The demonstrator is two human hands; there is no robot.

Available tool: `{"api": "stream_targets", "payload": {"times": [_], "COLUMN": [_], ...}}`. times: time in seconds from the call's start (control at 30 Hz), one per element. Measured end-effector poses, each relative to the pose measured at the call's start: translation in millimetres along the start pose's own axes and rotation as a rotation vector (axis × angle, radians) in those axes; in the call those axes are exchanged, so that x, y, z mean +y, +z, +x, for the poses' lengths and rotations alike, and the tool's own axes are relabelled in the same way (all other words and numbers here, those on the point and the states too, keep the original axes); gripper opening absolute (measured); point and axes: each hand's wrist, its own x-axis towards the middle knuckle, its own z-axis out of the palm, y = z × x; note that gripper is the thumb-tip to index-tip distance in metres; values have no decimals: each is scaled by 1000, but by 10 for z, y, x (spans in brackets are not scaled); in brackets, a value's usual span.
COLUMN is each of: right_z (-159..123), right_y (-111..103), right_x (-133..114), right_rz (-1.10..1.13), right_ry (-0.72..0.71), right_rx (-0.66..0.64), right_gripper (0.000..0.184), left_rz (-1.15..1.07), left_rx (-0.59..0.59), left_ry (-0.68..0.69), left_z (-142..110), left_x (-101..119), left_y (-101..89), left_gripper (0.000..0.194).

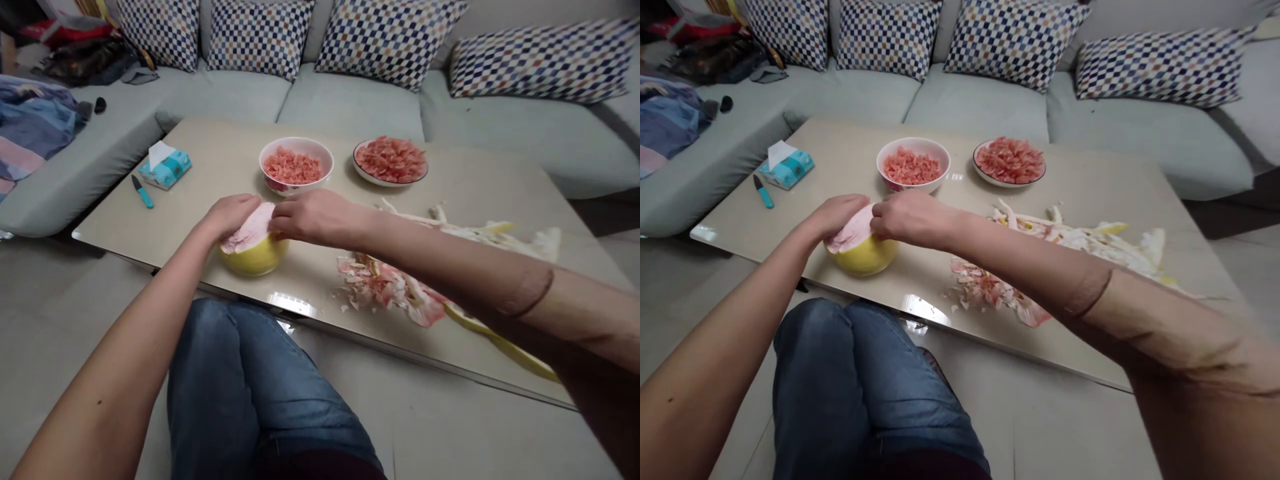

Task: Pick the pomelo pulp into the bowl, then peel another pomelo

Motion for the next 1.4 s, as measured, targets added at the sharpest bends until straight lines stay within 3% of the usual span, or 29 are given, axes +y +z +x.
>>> {"api": "stream_targets", "payload": {"times": [0.13, 0.37, 0.77, 1.1, 1.4], "right_z": [55, 98, 42, -37, -108], "right_y": [-15, 220, 458, 634, 719], "right_x": [-54, -97, -55, -78, -121], "right_rz": [-67, -133, 45, 100, 167], "right_ry": [4, 10, 107, 146, 227], "right_rx": [-46, 55, 250, 341, 399], "right_gripper": [37, 31, 20, 30, 26], "left_rz": [-7, 29, 128, 199, 216], "left_rx": [19, 50, 49, 44, 38], "left_ry": [-49, -85, -57, -79, -62], "left_z": [-35, -107, -71, -141, -144], "left_x": [34, 78, 77, 198, 261], "left_y": [-7, 3, 42, 48, 55], "left_gripper": [34, 42, 46, 47, 46]}}
